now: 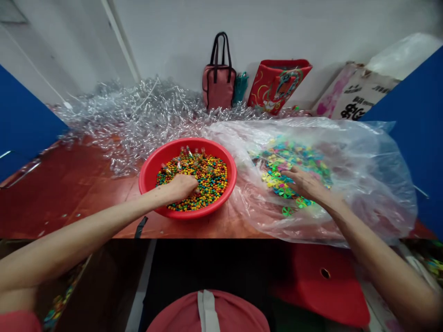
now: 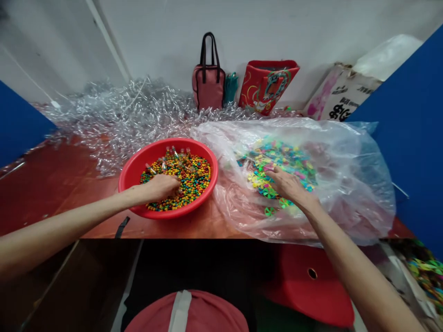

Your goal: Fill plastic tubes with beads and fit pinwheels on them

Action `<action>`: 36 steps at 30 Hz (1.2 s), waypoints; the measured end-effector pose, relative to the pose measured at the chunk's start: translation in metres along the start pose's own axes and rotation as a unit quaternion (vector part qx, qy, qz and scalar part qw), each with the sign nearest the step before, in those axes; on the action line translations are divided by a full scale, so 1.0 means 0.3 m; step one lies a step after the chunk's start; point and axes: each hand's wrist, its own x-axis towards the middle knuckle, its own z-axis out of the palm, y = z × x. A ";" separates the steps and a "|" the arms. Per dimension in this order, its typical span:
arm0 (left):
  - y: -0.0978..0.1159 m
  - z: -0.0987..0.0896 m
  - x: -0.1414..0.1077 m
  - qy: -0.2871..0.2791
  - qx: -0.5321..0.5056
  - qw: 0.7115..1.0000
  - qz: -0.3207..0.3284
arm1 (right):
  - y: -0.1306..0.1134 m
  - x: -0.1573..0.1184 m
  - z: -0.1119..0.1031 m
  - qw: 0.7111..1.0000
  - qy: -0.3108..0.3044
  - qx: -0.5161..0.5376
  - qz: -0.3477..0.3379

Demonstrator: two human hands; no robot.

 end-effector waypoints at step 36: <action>0.021 0.046 0.053 0.030 -0.187 0.982 -0.015 | -0.361 0.074 -0.024 0.759 0.048 0.631 0.152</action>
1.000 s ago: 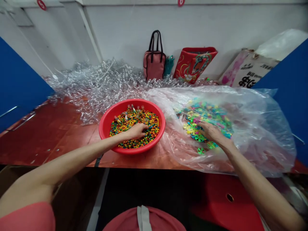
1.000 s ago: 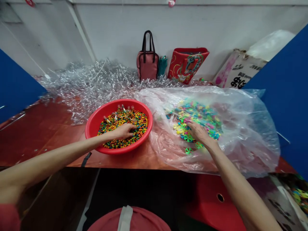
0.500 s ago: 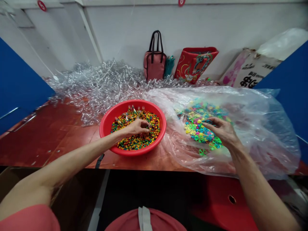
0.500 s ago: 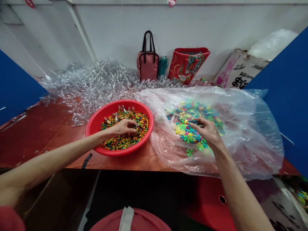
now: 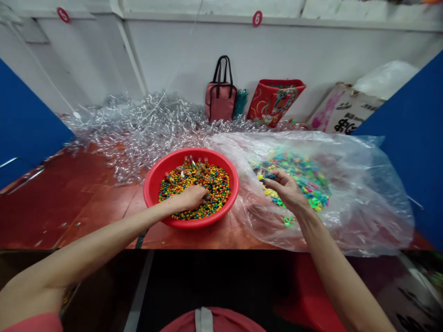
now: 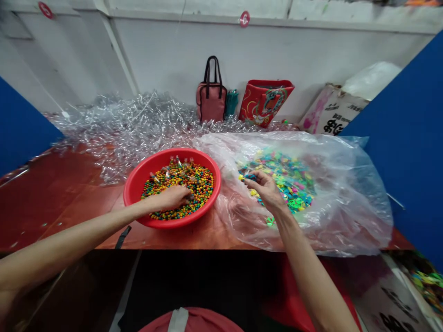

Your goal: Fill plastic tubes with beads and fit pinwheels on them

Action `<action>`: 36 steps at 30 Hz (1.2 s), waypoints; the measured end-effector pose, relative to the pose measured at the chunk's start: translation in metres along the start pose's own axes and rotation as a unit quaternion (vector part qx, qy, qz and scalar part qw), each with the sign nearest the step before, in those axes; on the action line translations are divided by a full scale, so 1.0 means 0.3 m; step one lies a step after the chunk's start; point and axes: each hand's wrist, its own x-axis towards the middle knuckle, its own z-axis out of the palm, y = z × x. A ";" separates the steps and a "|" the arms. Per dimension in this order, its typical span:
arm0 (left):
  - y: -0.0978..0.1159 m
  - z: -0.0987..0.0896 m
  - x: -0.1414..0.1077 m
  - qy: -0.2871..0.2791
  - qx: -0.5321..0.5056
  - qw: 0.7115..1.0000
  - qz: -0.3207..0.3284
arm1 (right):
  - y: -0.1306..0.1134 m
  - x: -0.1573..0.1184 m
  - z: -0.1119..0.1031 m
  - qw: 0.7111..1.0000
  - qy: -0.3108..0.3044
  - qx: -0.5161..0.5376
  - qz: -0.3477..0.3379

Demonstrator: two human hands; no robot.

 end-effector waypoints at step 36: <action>0.071 0.003 -0.092 -0.066 0.248 0.966 0.039 | -0.080 -0.099 0.149 0.993 -0.094 -0.019 -0.067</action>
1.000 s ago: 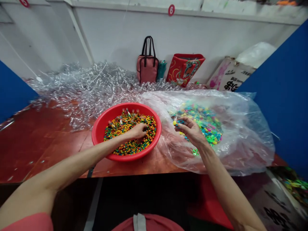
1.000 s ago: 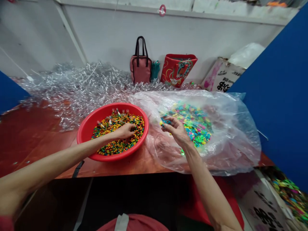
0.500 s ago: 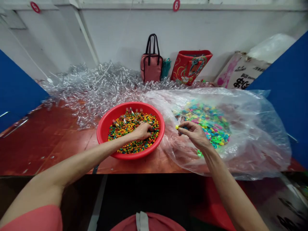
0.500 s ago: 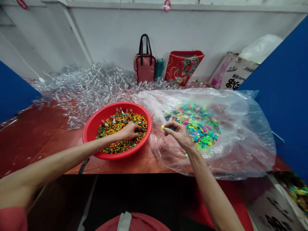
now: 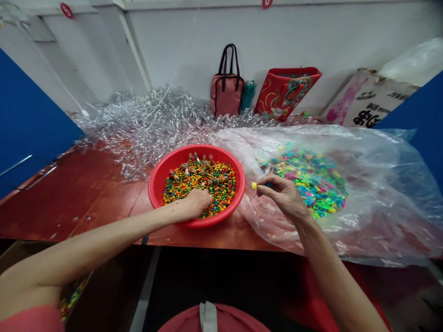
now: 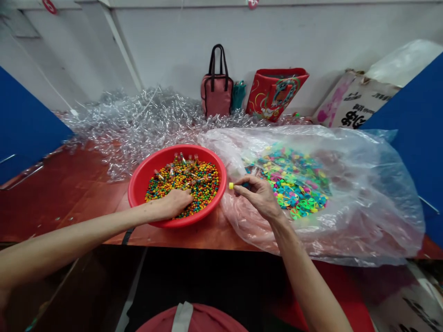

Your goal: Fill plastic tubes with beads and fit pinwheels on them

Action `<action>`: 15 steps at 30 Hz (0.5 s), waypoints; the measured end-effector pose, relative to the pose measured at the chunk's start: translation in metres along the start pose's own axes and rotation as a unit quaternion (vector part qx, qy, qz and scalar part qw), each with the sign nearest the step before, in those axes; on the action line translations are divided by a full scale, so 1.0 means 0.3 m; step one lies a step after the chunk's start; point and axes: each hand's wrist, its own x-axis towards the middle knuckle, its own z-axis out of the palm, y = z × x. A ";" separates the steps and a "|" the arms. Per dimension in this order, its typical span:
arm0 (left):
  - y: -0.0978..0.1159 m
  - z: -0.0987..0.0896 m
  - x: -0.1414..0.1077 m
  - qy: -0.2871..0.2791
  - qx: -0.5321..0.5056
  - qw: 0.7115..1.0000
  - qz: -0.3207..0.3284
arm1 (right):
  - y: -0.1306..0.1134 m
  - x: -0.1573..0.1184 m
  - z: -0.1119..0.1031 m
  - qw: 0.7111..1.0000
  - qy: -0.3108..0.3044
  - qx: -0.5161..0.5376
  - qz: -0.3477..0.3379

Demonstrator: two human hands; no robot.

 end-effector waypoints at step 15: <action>-0.103 -0.026 -0.024 0.055 -0.703 0.709 -0.032 | -0.064 0.126 0.131 0.988 -0.083 -0.082 -0.099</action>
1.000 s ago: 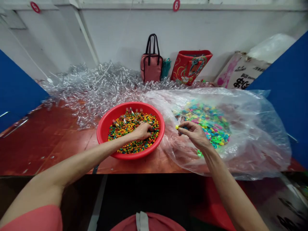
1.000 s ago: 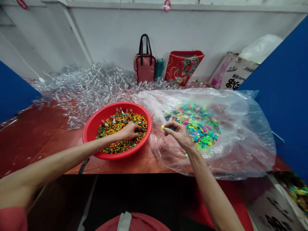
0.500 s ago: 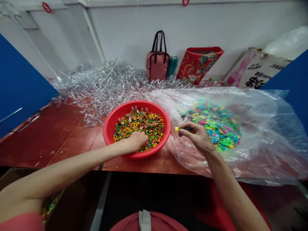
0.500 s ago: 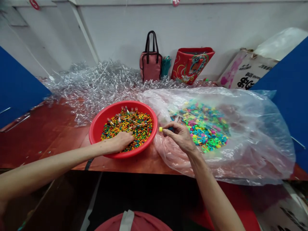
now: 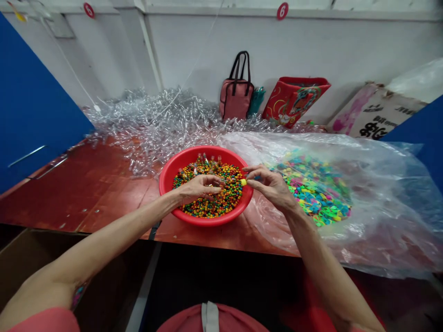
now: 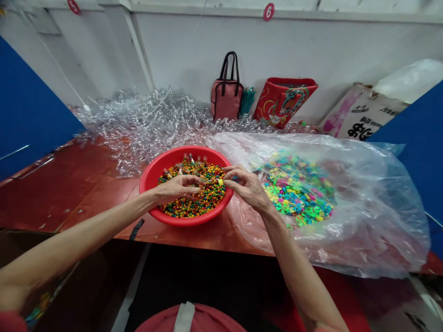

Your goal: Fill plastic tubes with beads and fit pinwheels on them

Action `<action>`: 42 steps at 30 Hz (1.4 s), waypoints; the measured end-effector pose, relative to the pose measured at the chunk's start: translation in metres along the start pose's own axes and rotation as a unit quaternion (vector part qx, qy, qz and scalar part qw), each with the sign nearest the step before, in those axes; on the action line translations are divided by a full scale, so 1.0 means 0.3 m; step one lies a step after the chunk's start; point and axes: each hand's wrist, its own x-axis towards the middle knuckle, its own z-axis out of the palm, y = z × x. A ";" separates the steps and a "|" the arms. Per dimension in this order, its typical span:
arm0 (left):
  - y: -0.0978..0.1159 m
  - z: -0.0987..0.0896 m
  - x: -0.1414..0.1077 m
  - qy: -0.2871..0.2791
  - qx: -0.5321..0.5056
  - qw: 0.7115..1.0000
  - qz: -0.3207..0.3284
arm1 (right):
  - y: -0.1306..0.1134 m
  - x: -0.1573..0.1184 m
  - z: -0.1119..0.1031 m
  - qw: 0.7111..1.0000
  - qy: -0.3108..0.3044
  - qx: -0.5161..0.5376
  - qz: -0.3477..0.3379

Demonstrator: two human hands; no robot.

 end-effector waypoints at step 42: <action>-0.029 0.006 -0.103 -0.012 0.042 0.995 0.086 | -0.058 0.128 0.140 0.980 -0.191 0.001 0.059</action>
